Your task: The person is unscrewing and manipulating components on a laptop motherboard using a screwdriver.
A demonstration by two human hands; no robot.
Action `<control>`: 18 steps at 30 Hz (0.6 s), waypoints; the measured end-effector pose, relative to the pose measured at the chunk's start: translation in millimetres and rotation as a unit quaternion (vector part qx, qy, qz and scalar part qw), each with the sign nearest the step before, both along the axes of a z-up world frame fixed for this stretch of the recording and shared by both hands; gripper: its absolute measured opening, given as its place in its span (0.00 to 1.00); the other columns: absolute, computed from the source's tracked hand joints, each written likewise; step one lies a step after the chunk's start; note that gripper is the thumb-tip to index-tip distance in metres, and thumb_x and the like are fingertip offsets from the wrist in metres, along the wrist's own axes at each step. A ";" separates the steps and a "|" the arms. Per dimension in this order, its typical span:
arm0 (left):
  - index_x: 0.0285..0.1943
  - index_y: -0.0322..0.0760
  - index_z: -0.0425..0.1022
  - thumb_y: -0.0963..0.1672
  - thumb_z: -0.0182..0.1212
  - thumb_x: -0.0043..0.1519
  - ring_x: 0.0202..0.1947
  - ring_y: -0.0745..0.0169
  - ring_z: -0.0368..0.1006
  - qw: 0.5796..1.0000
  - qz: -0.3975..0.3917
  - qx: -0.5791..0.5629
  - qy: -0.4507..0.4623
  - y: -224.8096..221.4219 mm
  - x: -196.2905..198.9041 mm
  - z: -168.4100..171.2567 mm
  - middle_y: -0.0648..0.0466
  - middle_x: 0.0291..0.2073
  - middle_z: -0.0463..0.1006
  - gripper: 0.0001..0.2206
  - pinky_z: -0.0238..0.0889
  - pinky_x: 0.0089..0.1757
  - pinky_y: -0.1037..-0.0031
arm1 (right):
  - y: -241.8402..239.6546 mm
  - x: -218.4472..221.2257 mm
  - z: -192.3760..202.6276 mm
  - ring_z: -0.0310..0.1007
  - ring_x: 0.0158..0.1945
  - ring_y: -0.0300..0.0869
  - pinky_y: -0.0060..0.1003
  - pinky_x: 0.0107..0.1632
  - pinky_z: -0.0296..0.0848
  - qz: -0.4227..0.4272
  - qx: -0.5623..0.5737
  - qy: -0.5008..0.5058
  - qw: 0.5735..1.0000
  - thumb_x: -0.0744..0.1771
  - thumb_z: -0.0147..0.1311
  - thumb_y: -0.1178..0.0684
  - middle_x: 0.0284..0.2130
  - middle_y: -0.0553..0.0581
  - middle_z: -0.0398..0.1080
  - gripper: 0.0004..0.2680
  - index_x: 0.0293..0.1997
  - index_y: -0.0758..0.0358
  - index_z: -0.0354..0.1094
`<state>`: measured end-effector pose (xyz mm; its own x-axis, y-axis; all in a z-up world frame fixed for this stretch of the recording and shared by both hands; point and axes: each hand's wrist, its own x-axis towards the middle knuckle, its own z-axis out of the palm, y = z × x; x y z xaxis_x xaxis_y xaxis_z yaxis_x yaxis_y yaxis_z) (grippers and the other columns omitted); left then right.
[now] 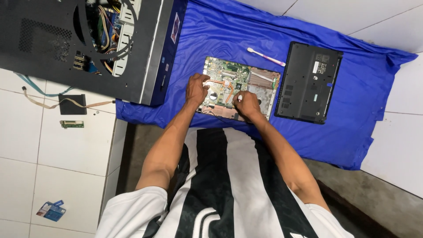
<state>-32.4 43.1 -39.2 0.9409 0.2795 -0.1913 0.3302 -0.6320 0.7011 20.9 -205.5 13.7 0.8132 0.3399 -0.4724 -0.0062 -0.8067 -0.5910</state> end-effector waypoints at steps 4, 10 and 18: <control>0.58 0.50 0.76 0.42 0.70 0.57 0.52 0.51 0.70 0.998 0.005 0.057 -0.019 -11.1 -12.5 23.6 0.55 0.46 0.74 0.19 0.69 0.54 0.58 | 4.9 -0.8 59.0 0.80 0.38 0.52 0.43 0.47 0.75 -0.074 0.071 -0.008 0.995 0.65 0.59 0.54 0.25 0.55 0.77 0.04 0.39 0.49 0.79; 0.40 0.41 0.80 0.48 0.57 0.63 0.14 0.62 0.70 0.912 0.138 -0.368 0.120 -47.6 -14.3 74.2 0.55 0.16 0.71 0.10 0.63 0.19 0.74 | -18.8 -10.5 158.0 0.76 0.48 0.63 0.57 0.51 0.72 -0.119 0.032 -0.054 0.991 0.70 0.57 0.41 0.37 0.63 0.78 0.11 0.52 0.54 0.68; 0.75 0.46 0.65 0.43 0.55 0.69 0.67 0.46 0.55 0.933 -0.290 0.197 0.078 -57.0 -19.4 69.6 0.60 0.72 0.56 0.23 0.60 0.54 0.59 | -25.9 -53.4 165.5 0.75 0.50 0.66 0.59 0.52 0.71 -0.257 0.018 -0.010 0.966 0.71 0.50 0.40 0.38 0.75 0.75 0.15 0.47 0.64 0.71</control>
<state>-51.8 -13.9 30.4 0.9252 -0.1905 -0.3282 -0.0685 -0.9345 0.3492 -32.6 -231.4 179.2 0.8877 -0.0959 -0.4503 -0.3892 -0.6787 -0.6228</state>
